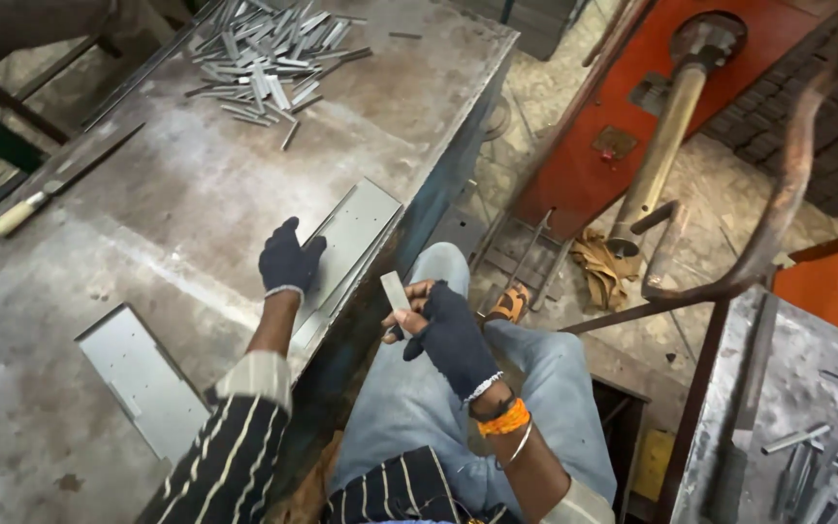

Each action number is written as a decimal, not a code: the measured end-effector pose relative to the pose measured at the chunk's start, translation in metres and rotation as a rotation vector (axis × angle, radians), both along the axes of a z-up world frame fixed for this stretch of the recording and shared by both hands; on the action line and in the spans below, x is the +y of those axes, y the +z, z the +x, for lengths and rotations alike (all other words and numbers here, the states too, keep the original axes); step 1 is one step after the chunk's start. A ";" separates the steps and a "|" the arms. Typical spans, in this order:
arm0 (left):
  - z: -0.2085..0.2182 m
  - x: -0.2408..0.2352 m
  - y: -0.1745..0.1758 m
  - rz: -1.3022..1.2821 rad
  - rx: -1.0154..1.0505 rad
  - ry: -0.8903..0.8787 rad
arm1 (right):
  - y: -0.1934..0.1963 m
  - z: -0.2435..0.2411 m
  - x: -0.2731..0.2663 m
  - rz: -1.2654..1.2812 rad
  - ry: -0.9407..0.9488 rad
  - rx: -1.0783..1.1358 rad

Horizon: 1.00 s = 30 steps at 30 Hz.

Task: The person sits at a workbench holding a rectangular sheet metal panel and repeatedly picks small metal angle strips from a pile, inserting them one at a time into slots along the panel. Finished panels are set aside on the table as the person continues fitting strips.

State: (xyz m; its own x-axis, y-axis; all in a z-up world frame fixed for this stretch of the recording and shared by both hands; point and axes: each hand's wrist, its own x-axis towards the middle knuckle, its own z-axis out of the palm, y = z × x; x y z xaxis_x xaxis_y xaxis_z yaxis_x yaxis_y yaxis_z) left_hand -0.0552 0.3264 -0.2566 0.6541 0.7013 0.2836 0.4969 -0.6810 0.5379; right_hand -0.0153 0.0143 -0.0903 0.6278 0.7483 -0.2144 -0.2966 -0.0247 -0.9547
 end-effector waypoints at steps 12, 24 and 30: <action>0.013 0.001 0.050 -0.100 0.129 -0.071 | -0.014 0.009 -0.036 0.000 -0.111 0.017; -0.005 -0.158 0.142 -1.479 -0.391 -0.376 | -0.032 0.020 -0.096 0.087 -0.457 -0.078; 0.016 -0.246 0.141 -1.623 -0.120 -0.486 | -0.024 -0.005 -0.183 -0.119 -0.769 0.199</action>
State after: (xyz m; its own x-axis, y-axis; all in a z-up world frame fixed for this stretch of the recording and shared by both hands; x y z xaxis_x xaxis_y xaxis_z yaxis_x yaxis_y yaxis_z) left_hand -0.0388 0.0808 -0.1157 0.9099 0.0538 -0.4114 0.3316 0.5018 0.7989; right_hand -0.0208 -0.1690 -0.1142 0.8998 0.0871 -0.4275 -0.4361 0.1571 -0.8861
